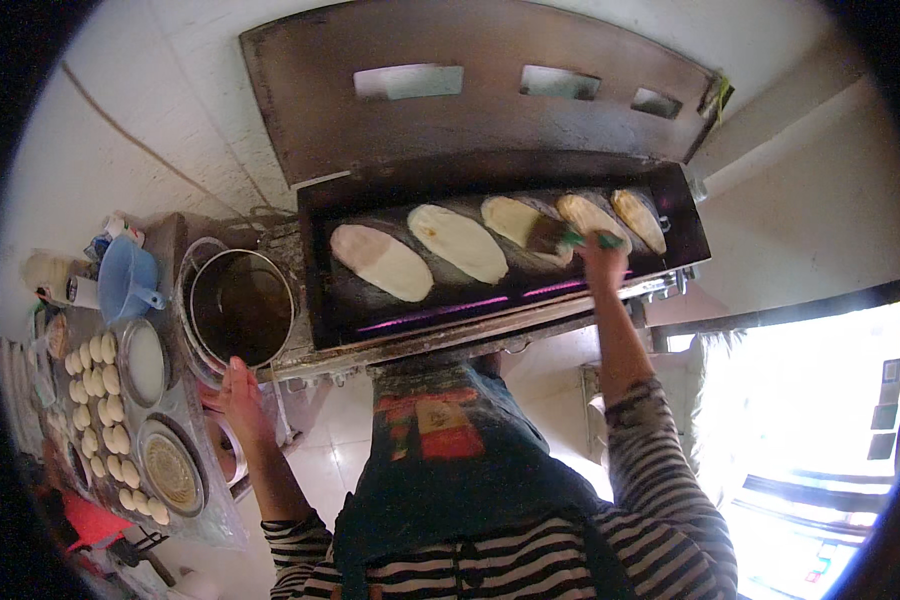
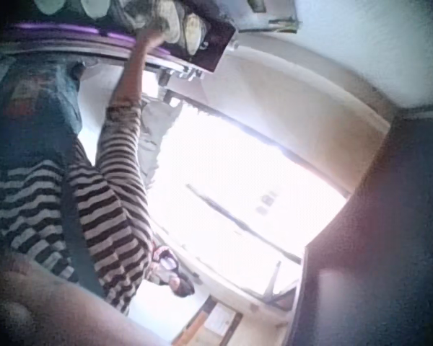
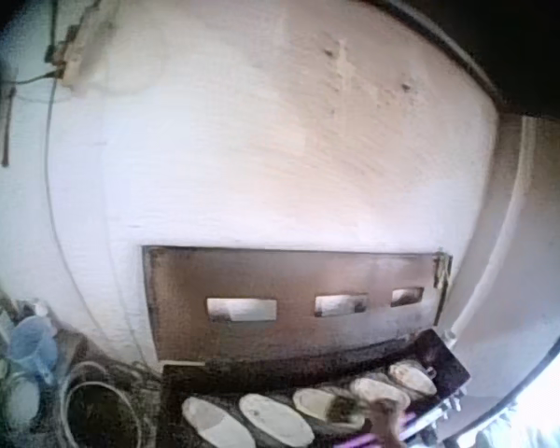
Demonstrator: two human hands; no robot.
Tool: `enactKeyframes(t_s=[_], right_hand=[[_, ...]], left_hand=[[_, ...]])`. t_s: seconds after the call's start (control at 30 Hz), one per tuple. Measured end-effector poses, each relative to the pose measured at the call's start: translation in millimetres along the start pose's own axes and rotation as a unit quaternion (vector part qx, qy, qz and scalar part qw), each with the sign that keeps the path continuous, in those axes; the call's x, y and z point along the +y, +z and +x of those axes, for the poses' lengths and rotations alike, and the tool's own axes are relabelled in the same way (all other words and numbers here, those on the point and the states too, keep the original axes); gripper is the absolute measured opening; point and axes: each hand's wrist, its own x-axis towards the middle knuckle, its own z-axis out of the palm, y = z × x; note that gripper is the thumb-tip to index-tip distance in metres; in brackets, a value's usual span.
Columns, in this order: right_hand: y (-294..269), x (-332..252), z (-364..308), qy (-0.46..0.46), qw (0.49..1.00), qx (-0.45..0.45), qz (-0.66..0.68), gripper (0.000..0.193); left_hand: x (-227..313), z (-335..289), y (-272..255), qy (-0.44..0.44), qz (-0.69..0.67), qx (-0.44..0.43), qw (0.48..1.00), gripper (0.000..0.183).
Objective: The person flattens dough balls on a floured tray and places them onto a hot griddle. They use a brush to apply oil to the cooking flatbreads and flip them with a spatula. The person repeats this process for multiple dough pieces while another person works nearby.
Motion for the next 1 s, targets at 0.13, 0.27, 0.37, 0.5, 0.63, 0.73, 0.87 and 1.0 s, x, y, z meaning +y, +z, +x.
enactKeyframes(t_s=[0.13, 0.27, 0.37, 0.5, 0.63, 0.73, 0.87, 1.0], right_hand=[[-20.2, -22.1, -27.8, 0.019, 0.911, 0.025, 0.411, 0.018], [83.3, -118.9, -58.6, -0.039, 0.835, -0.092, 0.541, 0.012], [124.3, -132.2, -65.8, 0.022, 0.834, -0.093, 0.544, 0.016], [57.3, -63.8, -71.8, -0.034, 0.972, -0.019, 0.231, 0.018], [8.6, -60.9, -86.8, 0.060, 0.887, -0.016, 0.458, 0.013], [38.7, -123.5, -100.0, -0.086, 0.900, -0.126, 0.409, 0.019], [108.3, -196.6, -126.6, -0.505, 0.818, -0.218, 0.168, 0.043], [105.2, -191.9, -136.0, -0.534, 0.785, -0.314, -0.022, 0.048]], left_hand=[[-10.7, 1.0, -22.1, 0.004, -0.021, -0.018, 1.000, 0.038], [-16.5, 9.3, -28.2, -0.025, -0.033, -0.023, 0.999, 0.038], [-16.6, 11.5, -31.2, 0.047, 0.032, -0.035, 0.998, 0.039], [-21.3, 1.0, -44.2, 0.031, 0.024, -0.027, 0.999, 0.040], [-34.8, -8.0, -60.0, -0.015, 0.000, -0.016, 1.000, 0.039], [-40.3, -5.2, -63.6, -0.048, 0.009, -0.021, 0.999, 0.039], [-40.0, -3.0, -57.8, -0.062, 0.021, -0.016, 0.998, 0.038], [-41.1, -12.7, -55.3, -0.063, 0.010, -0.014, 0.998, 0.038]])
